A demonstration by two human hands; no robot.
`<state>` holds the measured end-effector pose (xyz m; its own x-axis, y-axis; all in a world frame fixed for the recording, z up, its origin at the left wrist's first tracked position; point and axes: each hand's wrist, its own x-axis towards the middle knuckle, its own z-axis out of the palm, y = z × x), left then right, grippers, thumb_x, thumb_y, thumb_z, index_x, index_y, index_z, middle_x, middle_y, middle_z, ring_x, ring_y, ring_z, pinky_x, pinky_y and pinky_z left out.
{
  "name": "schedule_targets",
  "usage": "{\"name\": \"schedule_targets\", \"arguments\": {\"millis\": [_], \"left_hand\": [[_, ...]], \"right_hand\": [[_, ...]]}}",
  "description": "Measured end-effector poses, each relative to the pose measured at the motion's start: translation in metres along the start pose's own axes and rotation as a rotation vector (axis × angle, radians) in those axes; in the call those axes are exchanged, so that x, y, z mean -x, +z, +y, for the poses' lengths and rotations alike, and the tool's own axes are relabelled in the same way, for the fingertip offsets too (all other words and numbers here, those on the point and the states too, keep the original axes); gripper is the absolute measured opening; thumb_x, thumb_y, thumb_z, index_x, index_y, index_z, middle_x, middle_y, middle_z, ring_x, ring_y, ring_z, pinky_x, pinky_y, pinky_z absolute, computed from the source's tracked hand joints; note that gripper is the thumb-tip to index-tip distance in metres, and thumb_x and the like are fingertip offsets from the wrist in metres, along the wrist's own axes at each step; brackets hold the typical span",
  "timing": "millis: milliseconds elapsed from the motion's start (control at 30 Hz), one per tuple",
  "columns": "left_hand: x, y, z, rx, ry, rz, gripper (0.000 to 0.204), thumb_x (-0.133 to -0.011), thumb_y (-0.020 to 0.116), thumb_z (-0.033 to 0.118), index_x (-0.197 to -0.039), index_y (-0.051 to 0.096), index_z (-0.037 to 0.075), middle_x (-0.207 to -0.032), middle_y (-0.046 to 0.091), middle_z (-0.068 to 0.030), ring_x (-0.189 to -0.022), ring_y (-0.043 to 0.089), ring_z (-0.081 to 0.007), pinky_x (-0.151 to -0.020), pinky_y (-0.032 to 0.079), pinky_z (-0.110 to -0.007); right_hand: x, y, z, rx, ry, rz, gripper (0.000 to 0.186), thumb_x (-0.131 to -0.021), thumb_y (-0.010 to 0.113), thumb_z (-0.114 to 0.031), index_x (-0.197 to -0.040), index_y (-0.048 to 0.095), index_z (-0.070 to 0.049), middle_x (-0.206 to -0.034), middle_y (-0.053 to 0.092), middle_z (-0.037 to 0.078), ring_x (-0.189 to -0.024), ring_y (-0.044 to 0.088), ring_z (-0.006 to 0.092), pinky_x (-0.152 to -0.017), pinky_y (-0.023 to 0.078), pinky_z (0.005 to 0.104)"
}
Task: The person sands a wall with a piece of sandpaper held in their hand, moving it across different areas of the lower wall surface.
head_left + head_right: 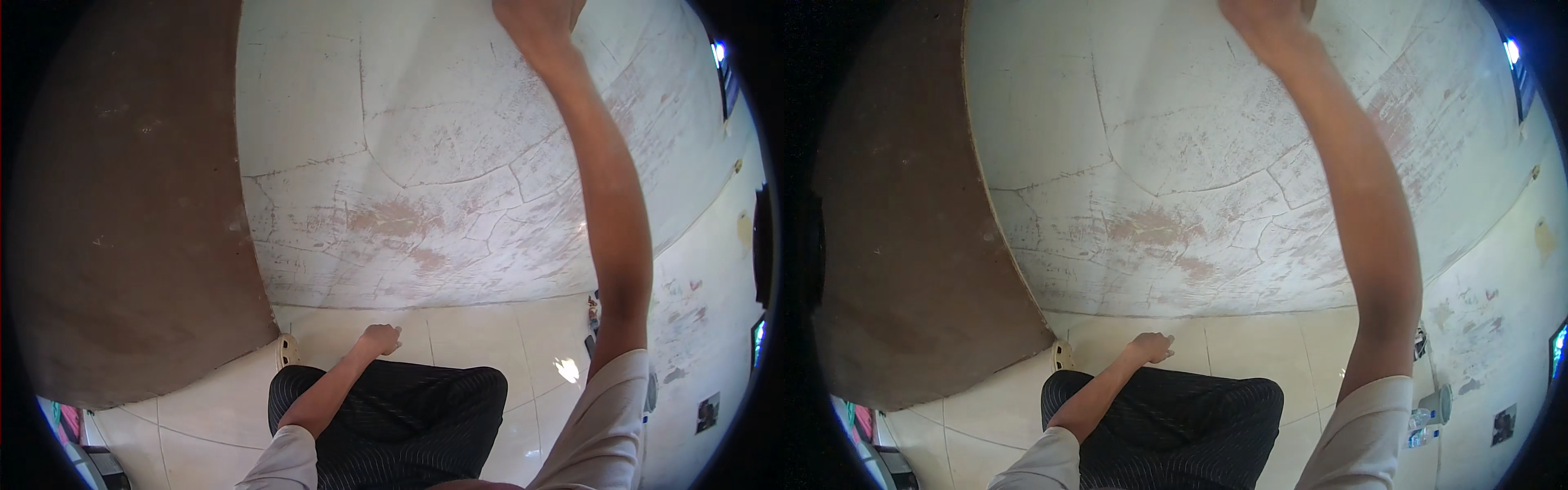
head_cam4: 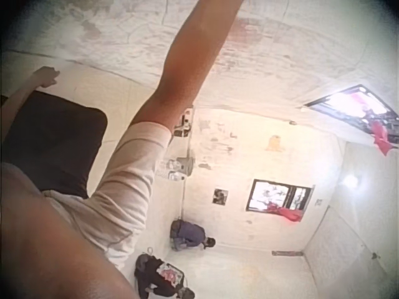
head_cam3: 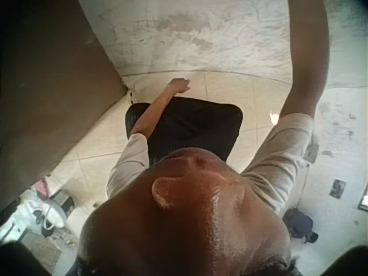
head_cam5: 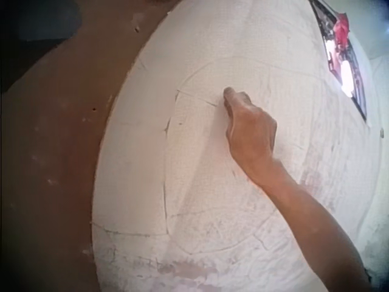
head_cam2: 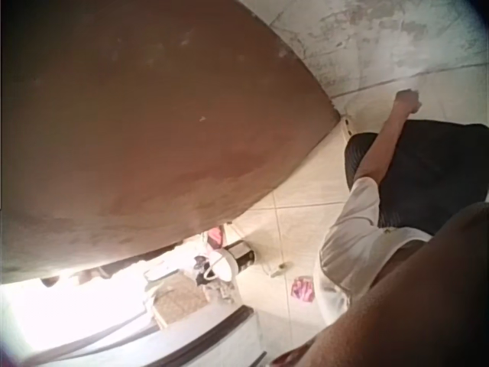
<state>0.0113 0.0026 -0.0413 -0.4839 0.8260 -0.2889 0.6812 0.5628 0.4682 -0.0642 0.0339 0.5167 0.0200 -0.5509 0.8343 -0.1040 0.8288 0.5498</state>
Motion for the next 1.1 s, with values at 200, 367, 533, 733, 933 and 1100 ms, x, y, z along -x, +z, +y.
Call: {"name": "schedule_targets", "arguments": {"millis": [200, 367, 533, 733, 933, 1100], "left_hand": [[-0.001, -0.003, -0.001, 0.009, -0.001, -0.006, 0.042, -0.095, 0.055, 0.038, -0.119, 0.055, 0.004, -0.104, 0.067, -0.0226, -0.099, 0.066, -0.0397, -0.083, 0.052, -0.051], [0.006, -0.005, -0.004, -0.001, -0.039, 0.01, 0.039, -0.095, 0.057, 0.037, -0.117, 0.06, 0.005, -0.108, 0.069, -0.0175, -0.102, 0.067, -0.035, -0.084, 0.054, -0.048], [-0.001, 0.003, 0.001, -0.002, -0.032, -0.015, 0.037, -0.095, 0.057, 0.035, -0.117, 0.06, 0.006, -0.108, 0.069, -0.0176, -0.102, 0.067, -0.0348, -0.084, 0.054, -0.048], [0.0, -0.002, 0.0, -0.01, -0.008, -0.019, 0.042, -0.096, 0.054, 0.036, -0.122, 0.056, 0.003, -0.106, 0.068, -0.0213, -0.099, 0.066, -0.0387, -0.084, 0.053, -0.051], [0.001, 0.006, -0.006, -0.018, -0.04, -0.001, 0.038, -0.094, 0.057, 0.036, -0.118, 0.062, 0.006, -0.108, 0.069, -0.0174, -0.101, 0.067, -0.0343, -0.084, 0.054, -0.047], [-0.001, 0.011, 0.004, -0.012, 0.006, -0.033, 0.041, -0.095, 0.055, 0.037, -0.121, 0.058, 0.005, -0.109, 0.068, -0.0205, -0.101, 0.066, -0.0384, -0.084, 0.053, -0.05]], "right_hand": [[0.145, 0.003, -0.072, -0.139, -0.517, -0.475, 0.011, -0.087, 0.06, -0.008, -0.097, 0.061, -0.013, -0.079, 0.067, 0.008, -0.066, 0.068, 0.0186, -0.052, 0.058, 0.0275], [0.142, 0.007, -0.065, 0.026, -0.722, -0.241, 0.008, -0.088, 0.059, -0.01, -0.094, 0.059, -0.017, -0.079, 0.068, 0.006, -0.061, 0.064, 0.0104, -0.046, 0.05, 0.0247], [-0.014, 0.003, 0.004, 0.124, 0.025, -0.096, 0.025, -0.098, 0.049, -0.007, -0.117, 0.064, 0.0, -0.083, 0.067, 0.015, -0.055, 0.061, 0.0195, -0.05, 0.048, 0.0317], [0.053, 0.009, -0.038, 0.015, -0.071, -0.085, 0.021, -0.083, 0.059, -0.004, -0.101, 0.067, -0.014, -0.082, 0.068, 0.007, -0.064, 0.065, 0.0263, -0.051, 0.052, 0.0355], [0.136, 0.003, -0.073, -0.171, -0.585, -0.419, 0.015, -0.082, 0.06, -0.006, -0.094, 0.057, -0.015, -0.079, 0.067, 0.007, -0.072, 0.067, 0.0187, -0.052, 0.054, 0.0278], [0.032, 0.013, -0.007, 0.13, -0.182, -0.19, 0.017, -0.084, 0.06, -0.007, -0.098, 0.066, -0.015, -0.068, 0.064, 0.009, -0.056, 0.063, 0.0249, -0.044, 0.048, 0.0376]]}}
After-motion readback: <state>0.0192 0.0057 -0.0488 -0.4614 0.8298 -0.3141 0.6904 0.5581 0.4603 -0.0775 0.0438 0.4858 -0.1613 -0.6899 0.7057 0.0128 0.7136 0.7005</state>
